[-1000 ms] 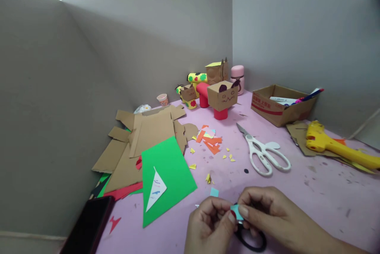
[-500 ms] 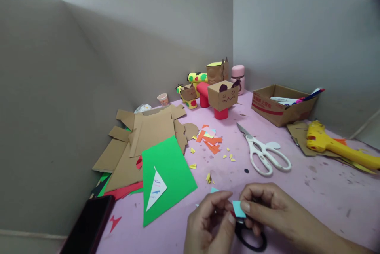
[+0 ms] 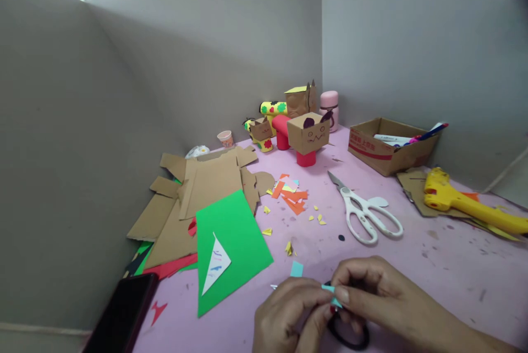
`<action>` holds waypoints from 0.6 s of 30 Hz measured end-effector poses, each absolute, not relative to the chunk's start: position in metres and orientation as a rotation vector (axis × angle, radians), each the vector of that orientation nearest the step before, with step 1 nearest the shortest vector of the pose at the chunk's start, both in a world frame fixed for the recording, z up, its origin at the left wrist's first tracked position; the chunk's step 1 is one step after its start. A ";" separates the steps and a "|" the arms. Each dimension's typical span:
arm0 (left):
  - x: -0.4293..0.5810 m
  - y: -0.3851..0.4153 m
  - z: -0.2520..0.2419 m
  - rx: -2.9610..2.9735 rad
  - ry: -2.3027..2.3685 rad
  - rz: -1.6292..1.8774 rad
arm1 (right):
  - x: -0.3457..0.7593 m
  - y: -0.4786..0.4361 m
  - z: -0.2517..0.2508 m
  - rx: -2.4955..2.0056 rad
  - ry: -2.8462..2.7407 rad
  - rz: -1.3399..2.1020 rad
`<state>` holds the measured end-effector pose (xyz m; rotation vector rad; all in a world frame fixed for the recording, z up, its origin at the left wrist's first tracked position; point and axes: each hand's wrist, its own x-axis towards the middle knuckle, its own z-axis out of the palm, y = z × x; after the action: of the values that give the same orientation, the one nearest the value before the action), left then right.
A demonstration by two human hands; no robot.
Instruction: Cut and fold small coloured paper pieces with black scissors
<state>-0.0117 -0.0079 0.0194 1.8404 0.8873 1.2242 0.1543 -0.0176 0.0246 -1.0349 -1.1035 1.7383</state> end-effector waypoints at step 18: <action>-0.006 -0.007 0.020 1.025 0.987 1.005 | 0.159 -0.019 0.026 -1.162 -1.538 1.269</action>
<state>-0.0058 -0.0067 0.0204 1.0253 0.9867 1.0049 0.1585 -0.0195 0.0256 -1.1616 -1.5380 1.2693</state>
